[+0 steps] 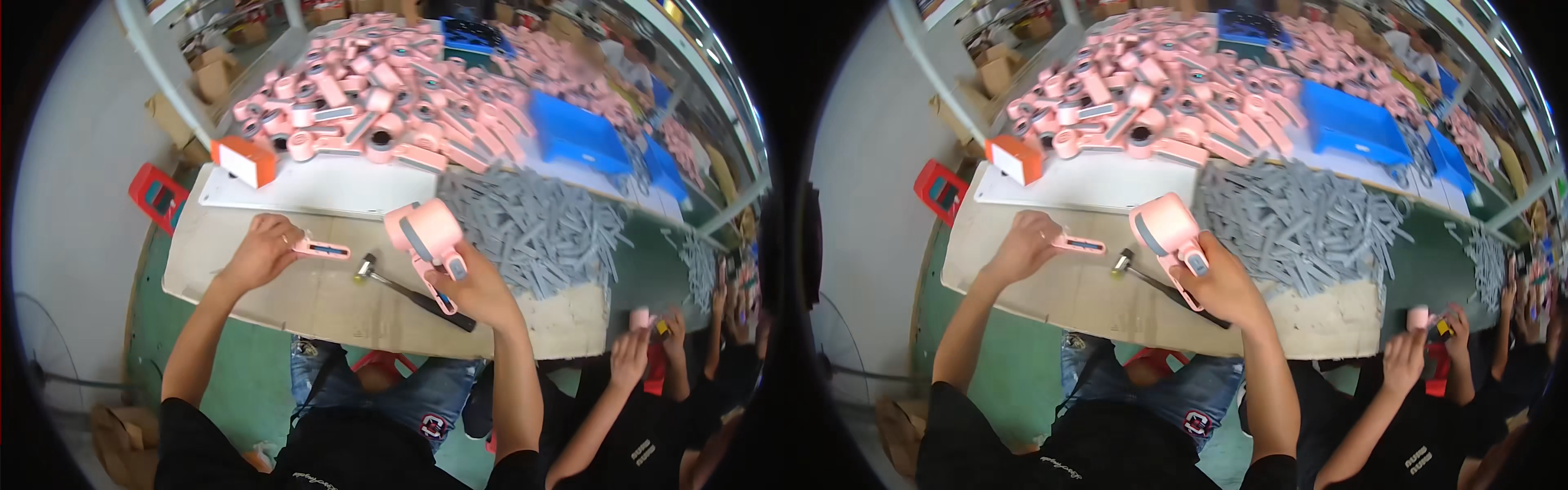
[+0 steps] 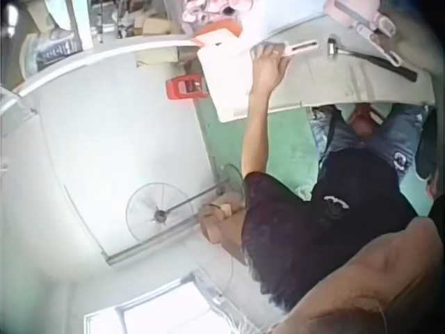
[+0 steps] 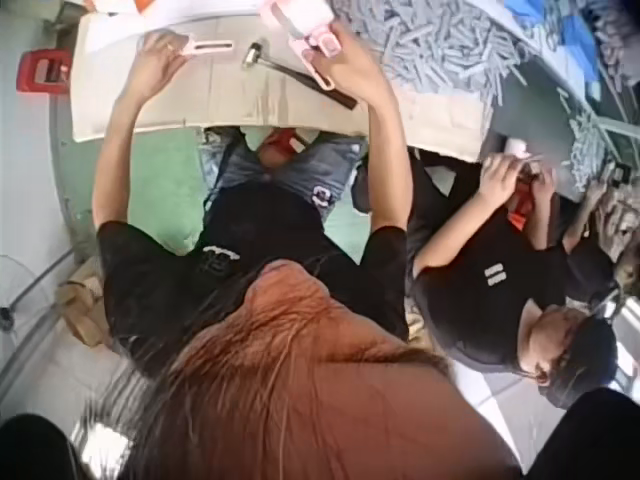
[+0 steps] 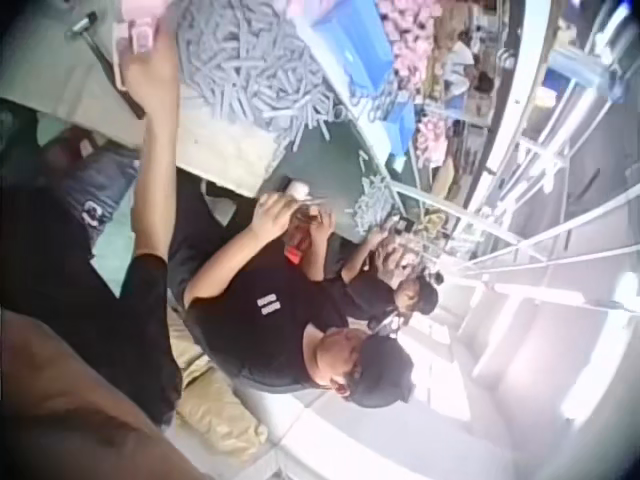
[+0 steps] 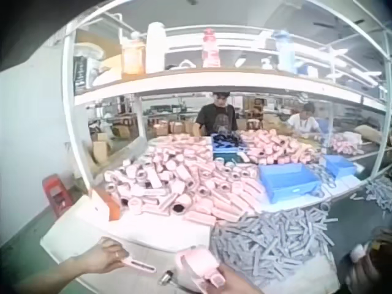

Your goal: The person assembles portable fans by picking up fan bodies, inserting plastic strips into them by hand, and tapping them into place with a small mallet.

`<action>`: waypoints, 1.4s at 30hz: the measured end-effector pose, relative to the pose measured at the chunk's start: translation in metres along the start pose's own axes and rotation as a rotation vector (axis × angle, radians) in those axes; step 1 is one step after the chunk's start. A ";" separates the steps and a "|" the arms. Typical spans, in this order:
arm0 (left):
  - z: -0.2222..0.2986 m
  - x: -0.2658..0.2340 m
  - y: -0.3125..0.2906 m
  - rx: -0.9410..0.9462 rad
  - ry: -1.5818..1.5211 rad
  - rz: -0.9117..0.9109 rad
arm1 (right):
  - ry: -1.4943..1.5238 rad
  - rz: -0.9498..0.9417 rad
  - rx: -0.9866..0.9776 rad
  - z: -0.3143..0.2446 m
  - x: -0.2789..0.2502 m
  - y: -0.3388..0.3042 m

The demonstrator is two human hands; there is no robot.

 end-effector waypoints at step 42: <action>0.045 0.037 -0.050 -0.066 -0.369 0.149 | -0.718 0.189 -0.235 -0.010 0.080 -0.029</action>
Point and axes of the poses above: each hand's wrist, its own y-axis towards the middle knuckle, its own x-axis out of the palm, z = x × y, the point moved 9 cm from there along y, towards the middle knuckle
